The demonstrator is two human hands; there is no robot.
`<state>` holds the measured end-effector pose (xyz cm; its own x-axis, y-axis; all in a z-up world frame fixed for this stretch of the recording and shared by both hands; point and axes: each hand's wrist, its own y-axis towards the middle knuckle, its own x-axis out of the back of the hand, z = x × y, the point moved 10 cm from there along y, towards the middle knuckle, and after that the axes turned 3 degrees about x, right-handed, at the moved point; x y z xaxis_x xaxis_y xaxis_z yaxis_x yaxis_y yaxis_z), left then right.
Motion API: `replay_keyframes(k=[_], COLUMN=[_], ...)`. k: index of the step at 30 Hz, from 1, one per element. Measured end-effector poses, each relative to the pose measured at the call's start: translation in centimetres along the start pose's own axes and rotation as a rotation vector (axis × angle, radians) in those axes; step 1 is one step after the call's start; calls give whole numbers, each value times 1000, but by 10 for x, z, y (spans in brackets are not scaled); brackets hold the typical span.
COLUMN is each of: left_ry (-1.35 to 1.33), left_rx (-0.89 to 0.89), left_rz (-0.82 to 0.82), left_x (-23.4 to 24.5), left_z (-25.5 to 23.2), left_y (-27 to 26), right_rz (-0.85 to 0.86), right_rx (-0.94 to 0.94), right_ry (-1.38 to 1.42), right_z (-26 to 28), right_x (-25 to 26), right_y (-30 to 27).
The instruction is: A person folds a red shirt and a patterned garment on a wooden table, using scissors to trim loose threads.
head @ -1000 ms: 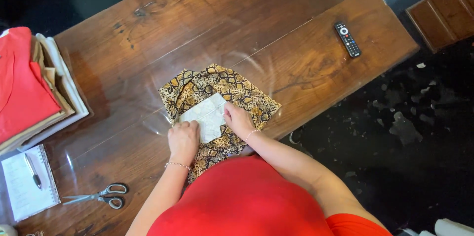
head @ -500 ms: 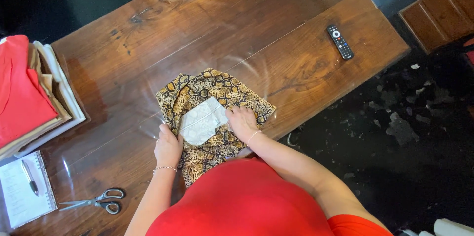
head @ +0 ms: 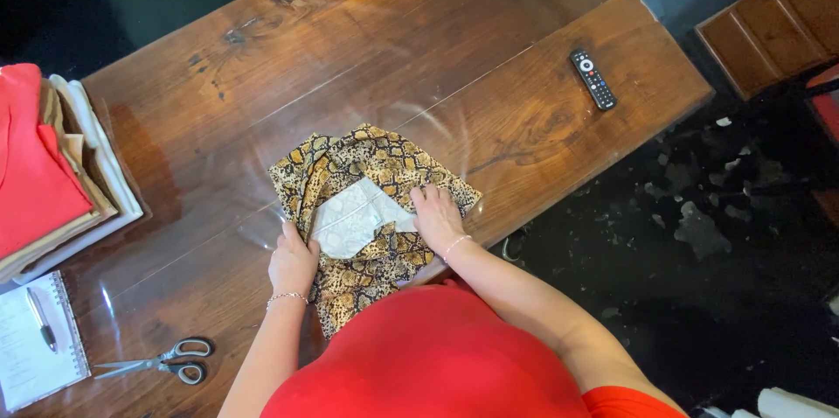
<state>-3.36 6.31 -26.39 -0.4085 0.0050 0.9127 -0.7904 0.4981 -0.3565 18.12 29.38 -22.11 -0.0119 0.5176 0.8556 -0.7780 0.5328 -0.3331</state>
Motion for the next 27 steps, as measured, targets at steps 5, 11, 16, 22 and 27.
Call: replay_keyframes(k=[5,11,16,22,27], left_ry=[-5,-18,-24,-33,-2], left_rx=[-2,8,29,77,69], left_rz=[-3,-21,-27,-65,-108], left_x=[-3,-5,-7,-10,-12], left_z=[1,4,5,6,6], left_y=[0,0,0,0,1], right_rz=[4,-2,37,61,105], right_rx=[7,35,47,112,134], right_ry=[27,57,76,107,152], right_z=[-8,-12,-16,-17,-28], right_x=[-10,-16,-22,-24,-27], right_y=[0,4,7,8,8])
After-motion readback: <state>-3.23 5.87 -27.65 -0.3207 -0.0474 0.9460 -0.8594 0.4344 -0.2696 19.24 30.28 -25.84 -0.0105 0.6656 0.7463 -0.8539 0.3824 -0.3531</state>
